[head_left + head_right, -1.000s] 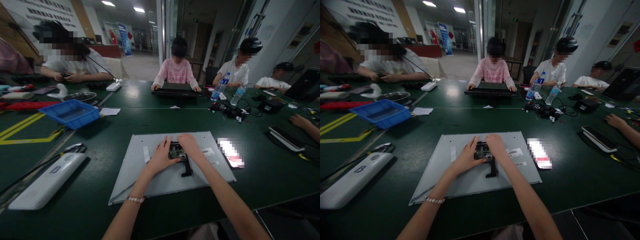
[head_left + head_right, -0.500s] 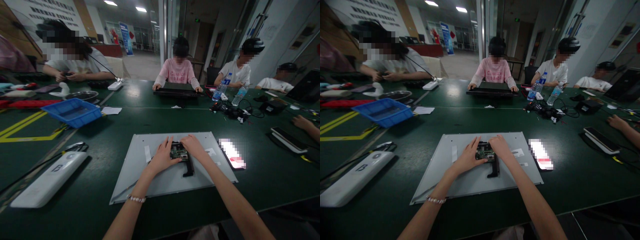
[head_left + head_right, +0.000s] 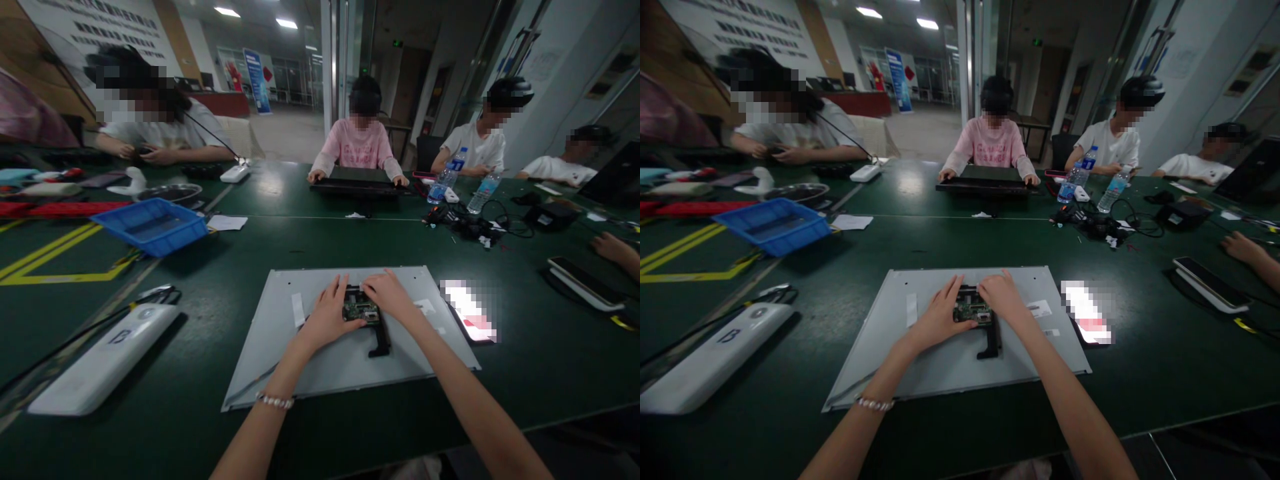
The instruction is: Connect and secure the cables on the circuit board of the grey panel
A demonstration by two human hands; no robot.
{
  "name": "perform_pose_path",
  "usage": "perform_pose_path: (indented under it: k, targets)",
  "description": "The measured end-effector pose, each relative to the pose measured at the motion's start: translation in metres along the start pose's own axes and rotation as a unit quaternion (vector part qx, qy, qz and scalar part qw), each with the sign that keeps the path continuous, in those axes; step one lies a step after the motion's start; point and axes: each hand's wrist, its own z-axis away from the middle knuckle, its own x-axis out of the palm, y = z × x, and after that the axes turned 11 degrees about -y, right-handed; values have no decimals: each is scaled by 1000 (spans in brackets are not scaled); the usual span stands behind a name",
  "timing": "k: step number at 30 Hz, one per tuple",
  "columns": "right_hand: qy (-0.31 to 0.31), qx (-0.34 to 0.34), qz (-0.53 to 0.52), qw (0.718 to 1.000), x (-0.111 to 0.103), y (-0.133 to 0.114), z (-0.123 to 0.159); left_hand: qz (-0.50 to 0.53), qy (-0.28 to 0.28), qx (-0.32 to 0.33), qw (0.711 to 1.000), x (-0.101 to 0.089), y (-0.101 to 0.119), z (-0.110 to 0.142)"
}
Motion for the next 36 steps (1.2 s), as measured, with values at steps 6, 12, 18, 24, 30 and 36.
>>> perform_pose_path:
  k: [6, 12, 18, 24, 30, 36]
  targets:
    - [-5, -5, 9, 1000, 1, 5, -7, 6, 2, 4, 1000, 0, 0, 0]
    - [-6, -8, 33, 999, 3, 3, -8, 6, 4, 0, 1000, -1, 1, 0]
    - [-11, -13, 28, 999, 3, 3, -10, 3, 2, -1, 1000, 0, -1, -1]
    - [19, -5, -31, 999, -5, 9, 0, 7, 10, 3, 1000, 0, -1, -1]
    - [115, 87, -132, 981, -3, 48, 49, 23, -3, 3, 1000, -6, 2, 0]
    - [99, 134, -199, 966, 12, 77, 80, -9, -2, 1, 1000, -10, 5, 1]
